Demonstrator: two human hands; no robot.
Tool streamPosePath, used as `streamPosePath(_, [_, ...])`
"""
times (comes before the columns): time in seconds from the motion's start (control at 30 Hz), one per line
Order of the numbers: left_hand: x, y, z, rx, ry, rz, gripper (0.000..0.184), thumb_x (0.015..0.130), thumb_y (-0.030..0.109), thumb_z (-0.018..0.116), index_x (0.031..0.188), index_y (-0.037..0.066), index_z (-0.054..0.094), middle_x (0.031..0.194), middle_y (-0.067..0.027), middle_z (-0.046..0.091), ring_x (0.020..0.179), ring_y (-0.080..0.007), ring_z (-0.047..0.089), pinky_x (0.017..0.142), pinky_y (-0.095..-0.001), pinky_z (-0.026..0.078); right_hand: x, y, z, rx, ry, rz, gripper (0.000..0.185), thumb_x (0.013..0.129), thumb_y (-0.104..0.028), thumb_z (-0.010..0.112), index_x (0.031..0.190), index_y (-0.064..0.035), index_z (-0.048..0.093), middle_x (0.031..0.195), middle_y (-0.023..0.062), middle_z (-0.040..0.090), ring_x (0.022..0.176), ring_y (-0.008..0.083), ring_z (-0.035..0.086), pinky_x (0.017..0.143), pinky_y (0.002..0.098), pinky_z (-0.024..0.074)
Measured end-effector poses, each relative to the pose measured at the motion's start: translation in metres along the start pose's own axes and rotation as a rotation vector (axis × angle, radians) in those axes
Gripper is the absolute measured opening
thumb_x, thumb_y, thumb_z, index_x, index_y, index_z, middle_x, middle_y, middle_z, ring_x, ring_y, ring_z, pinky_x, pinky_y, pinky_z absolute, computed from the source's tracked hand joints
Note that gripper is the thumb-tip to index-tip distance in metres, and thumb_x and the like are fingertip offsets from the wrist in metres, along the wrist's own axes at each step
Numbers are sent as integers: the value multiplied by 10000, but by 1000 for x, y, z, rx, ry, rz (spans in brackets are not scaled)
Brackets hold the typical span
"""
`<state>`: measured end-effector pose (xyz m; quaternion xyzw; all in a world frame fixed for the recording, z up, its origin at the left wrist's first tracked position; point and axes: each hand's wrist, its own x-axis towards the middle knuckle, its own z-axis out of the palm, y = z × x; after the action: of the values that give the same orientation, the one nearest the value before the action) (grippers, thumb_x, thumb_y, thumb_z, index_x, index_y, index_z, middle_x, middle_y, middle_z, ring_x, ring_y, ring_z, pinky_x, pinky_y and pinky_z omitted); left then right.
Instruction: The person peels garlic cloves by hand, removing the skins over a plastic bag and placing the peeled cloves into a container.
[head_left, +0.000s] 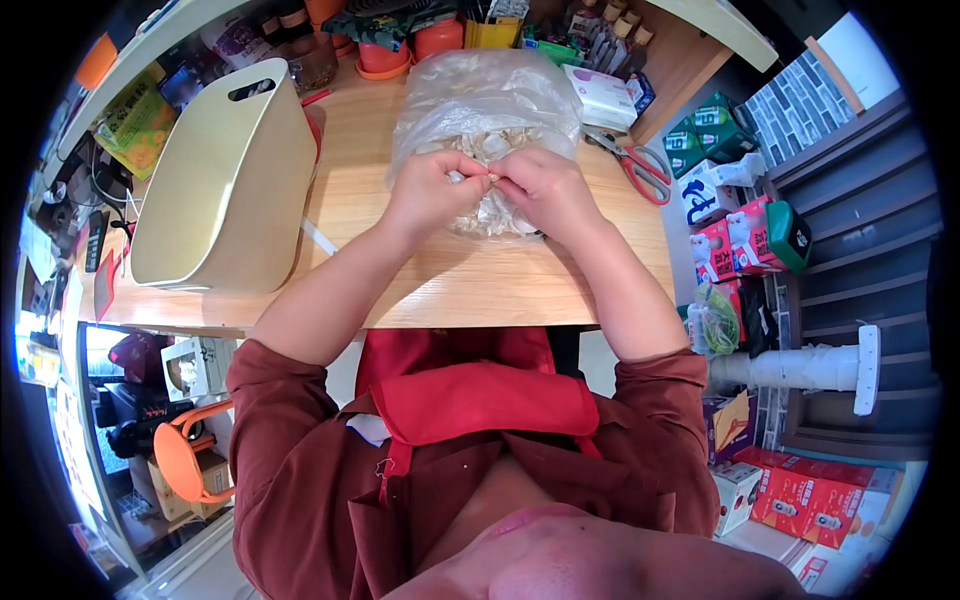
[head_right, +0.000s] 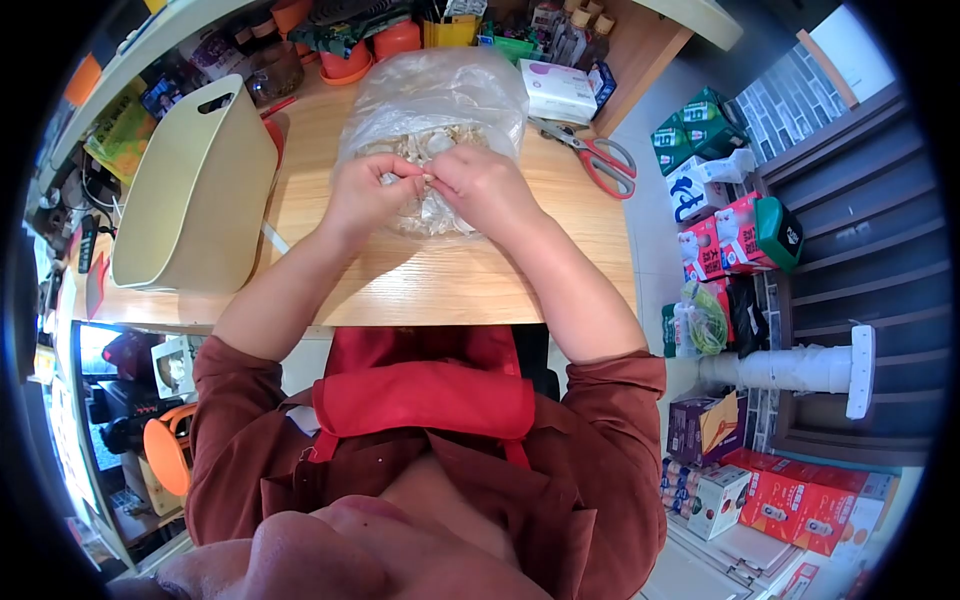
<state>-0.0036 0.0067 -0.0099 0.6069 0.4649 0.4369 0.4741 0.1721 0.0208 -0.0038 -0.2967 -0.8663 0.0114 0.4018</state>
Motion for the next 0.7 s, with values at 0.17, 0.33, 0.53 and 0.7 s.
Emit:
streamPosePath(0.17, [0,-2,0,46,7,22,94,753,53,637,831,-1,642,776,-21,630,734,-65,539,688,-206,435,1,-3,0,-38,6,-11,96,684,-70,649,758,-70,588,729,85,567,697,267,577,591,354,468])
streamPosePath(0.33, [2,-7,-1,-114,-6,22,116,766,97,658,813,-9,655,718,-17,607,645,-56,531,579,-205,438,2,-5,-1,-22,21,-8,101,685,-65,657,758,-66,587,731,81,572,693,264,580,589,350,469])
streamPosePath(0.53, [1,-2,-2,-147,-52,-45,84,772,31,621,837,-22,629,790,-52,637,745,-87,560,708,-216,441,1,-3,-2,17,23,-2,105,687,-62,661,766,-64,591,729,81,571,680,266,580,585,352,469])
streamPosePath(0.7, [1,-1,-2,-148,-53,-36,80,768,28,625,832,-19,630,790,-53,636,739,-89,559,707,-218,441,1,-2,-1,16,24,-21,111,680,-63,661,768,-69,593,721,80,565,675,263,577,579,350,468])
